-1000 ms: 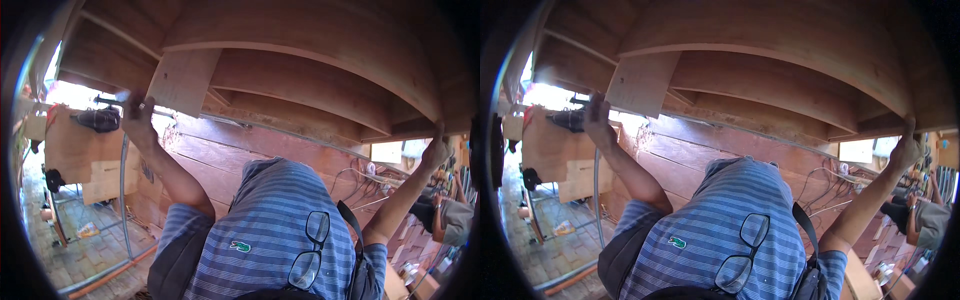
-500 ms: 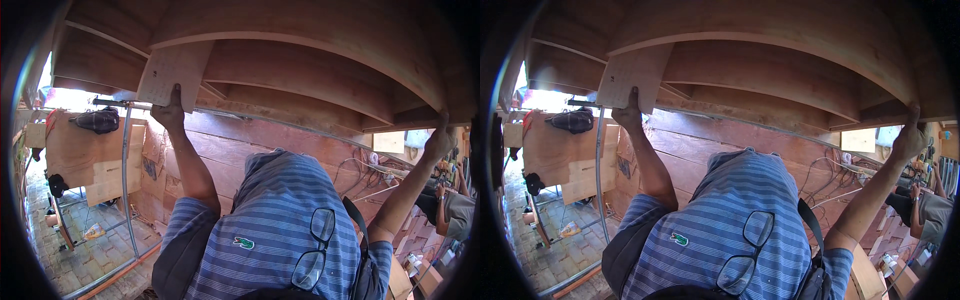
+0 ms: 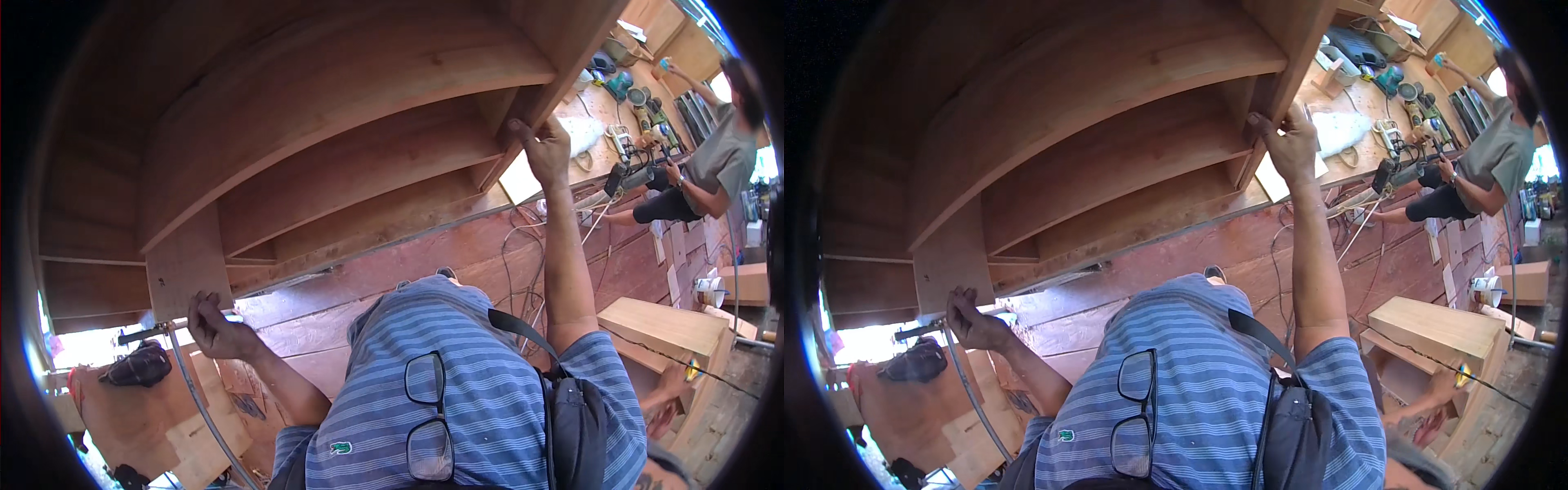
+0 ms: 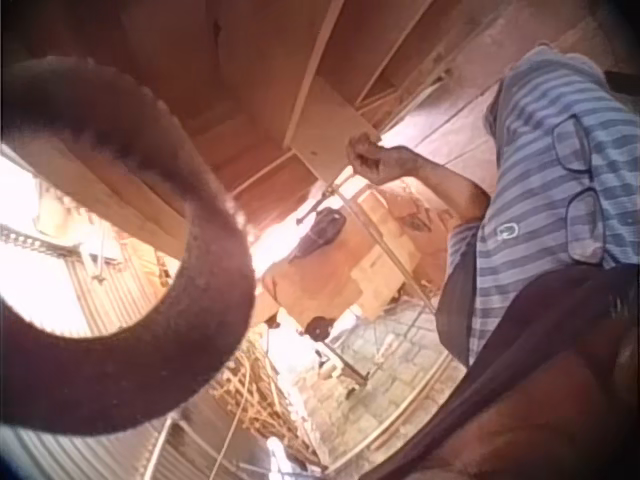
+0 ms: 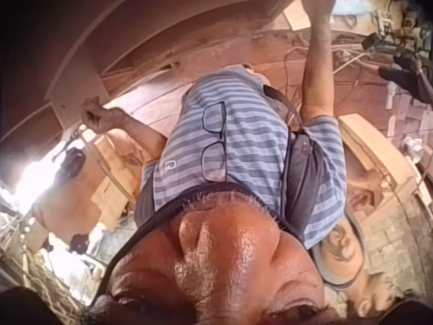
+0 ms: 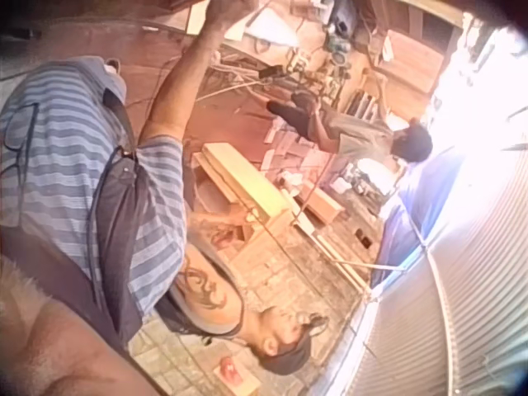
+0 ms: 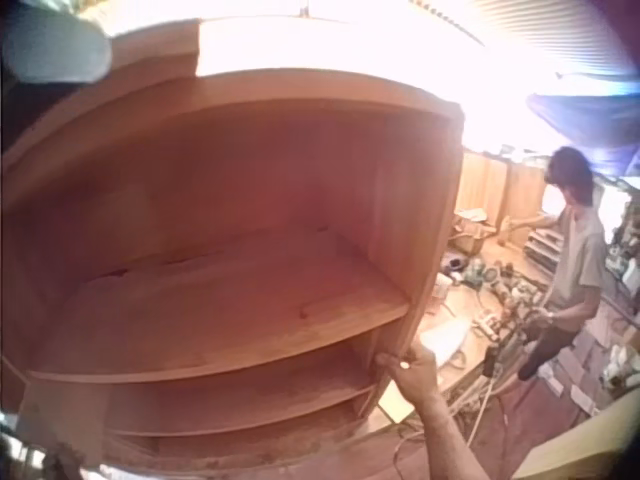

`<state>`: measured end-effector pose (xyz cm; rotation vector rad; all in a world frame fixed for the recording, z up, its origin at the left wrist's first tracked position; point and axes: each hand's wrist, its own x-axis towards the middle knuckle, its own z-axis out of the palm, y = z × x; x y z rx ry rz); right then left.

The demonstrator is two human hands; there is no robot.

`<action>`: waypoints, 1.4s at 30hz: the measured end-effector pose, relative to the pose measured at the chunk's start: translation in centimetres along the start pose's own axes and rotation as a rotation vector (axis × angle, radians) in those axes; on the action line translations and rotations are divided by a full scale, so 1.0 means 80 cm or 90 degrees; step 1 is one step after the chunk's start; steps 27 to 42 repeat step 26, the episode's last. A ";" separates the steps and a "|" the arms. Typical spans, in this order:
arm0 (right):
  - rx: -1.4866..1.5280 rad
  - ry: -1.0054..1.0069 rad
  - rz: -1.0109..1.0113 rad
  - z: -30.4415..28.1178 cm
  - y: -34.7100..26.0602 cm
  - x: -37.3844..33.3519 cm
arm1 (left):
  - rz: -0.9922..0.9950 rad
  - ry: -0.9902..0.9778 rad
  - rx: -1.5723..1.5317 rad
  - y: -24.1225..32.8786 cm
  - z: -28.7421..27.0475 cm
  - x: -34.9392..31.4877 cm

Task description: The person operates a table saw to cut rectangular wooden boards into smaller pieces. They repeatedly feed boards through the saw, separate the cut sections, and stack them. Finally, they place the cut pieces into a wooden cabinet.

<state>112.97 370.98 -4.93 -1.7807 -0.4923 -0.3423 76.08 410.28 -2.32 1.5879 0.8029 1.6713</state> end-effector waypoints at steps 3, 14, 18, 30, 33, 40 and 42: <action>-0.037 0.020 -0.017 0.015 -0.012 -0.005 | 0.074 -0.101 0.038 0.013 0.042 -0.006; -0.082 0.039 -0.023 0.013 -0.029 -0.009 | 0.587 -0.328 0.346 0.085 0.198 0.032; -0.160 0.062 -0.159 0.007 -0.035 -0.002 | 0.597 -0.354 0.364 0.089 0.195 0.041; -0.342 0.025 -0.498 0.016 -0.171 0.030 | 0.534 -0.518 0.424 0.118 0.211 0.065; -0.342 0.025 -0.498 0.016 -0.171 0.030 | 0.534 -0.518 0.424 0.118 0.211 0.065; -0.342 0.025 -0.498 0.016 -0.171 0.030 | 0.534 -0.518 0.424 0.118 0.211 0.065; -0.342 0.025 -0.498 0.016 -0.171 0.030 | 0.534 -0.518 0.424 0.118 0.211 0.065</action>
